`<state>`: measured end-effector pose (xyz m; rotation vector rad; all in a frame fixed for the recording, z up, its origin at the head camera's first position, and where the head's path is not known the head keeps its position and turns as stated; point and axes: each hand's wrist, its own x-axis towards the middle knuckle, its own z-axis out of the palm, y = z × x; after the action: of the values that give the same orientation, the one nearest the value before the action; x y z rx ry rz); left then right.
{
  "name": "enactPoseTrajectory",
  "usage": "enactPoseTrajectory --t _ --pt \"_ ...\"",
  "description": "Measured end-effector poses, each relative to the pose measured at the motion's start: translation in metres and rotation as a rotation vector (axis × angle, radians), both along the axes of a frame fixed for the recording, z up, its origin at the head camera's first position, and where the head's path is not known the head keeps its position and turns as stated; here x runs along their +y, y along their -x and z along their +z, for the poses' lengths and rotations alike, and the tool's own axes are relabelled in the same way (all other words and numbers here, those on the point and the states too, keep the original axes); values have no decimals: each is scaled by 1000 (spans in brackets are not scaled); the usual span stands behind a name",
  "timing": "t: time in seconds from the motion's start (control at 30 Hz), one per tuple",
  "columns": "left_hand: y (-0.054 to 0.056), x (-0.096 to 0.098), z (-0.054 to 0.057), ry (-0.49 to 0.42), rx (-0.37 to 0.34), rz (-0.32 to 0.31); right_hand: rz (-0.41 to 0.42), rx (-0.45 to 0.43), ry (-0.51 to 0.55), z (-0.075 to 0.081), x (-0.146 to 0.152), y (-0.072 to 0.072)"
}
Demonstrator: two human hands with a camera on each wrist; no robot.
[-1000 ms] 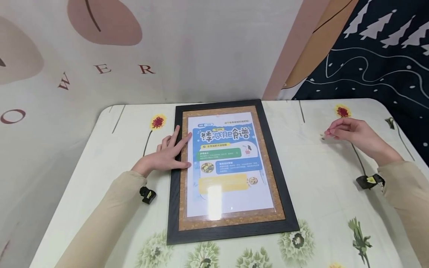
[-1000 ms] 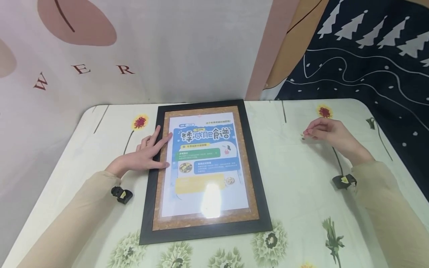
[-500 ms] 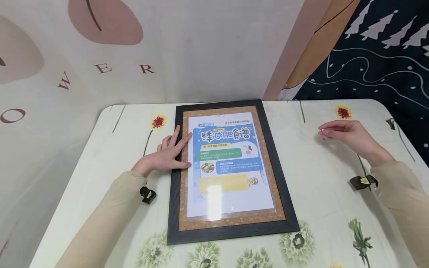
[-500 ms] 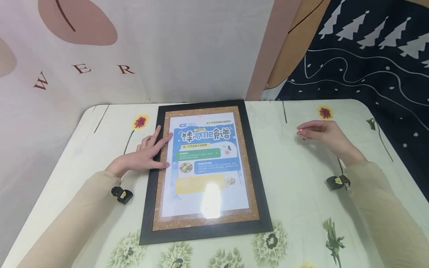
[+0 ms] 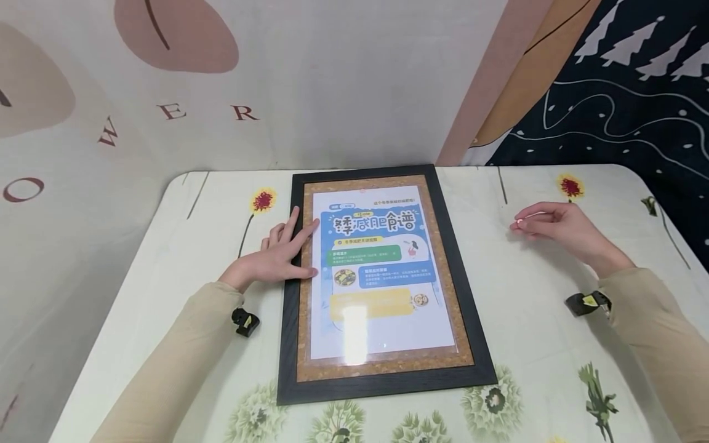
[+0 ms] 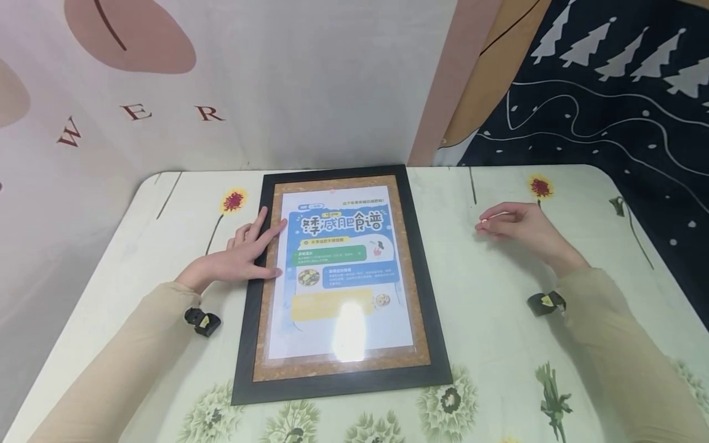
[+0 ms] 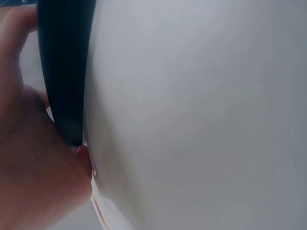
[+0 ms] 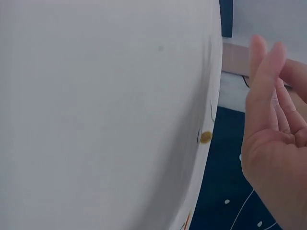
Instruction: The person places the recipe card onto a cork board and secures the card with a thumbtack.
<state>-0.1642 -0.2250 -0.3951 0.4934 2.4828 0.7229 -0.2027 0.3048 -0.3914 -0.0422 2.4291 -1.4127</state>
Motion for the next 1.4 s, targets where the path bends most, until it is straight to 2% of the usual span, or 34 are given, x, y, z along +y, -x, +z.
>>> enactPoseTrajectory --t 0.17,0.33,0.47,0.67,0.77,1.0,1.4 --pt "1 0 2 -2 0 0 21 -6 15 1 -6 1" --pt "0 0 1 -6 7 -6 46 32 -8 3 -17 0" --pt "0 0 0 -9 4 -8 50 29 -23 2 -25 -1" --pt "1 0 -1 -9 9 -7 81 33 22 3 -34 -1" --pt "1 0 -1 -8 10 -7 106 39 47 3 -38 -1" --pt "0 0 -1 -8 13 -8 230 98 112 1 -42 0" --pt "-1 0 0 -13 8 -5 284 121 84 -1 -60 -4"
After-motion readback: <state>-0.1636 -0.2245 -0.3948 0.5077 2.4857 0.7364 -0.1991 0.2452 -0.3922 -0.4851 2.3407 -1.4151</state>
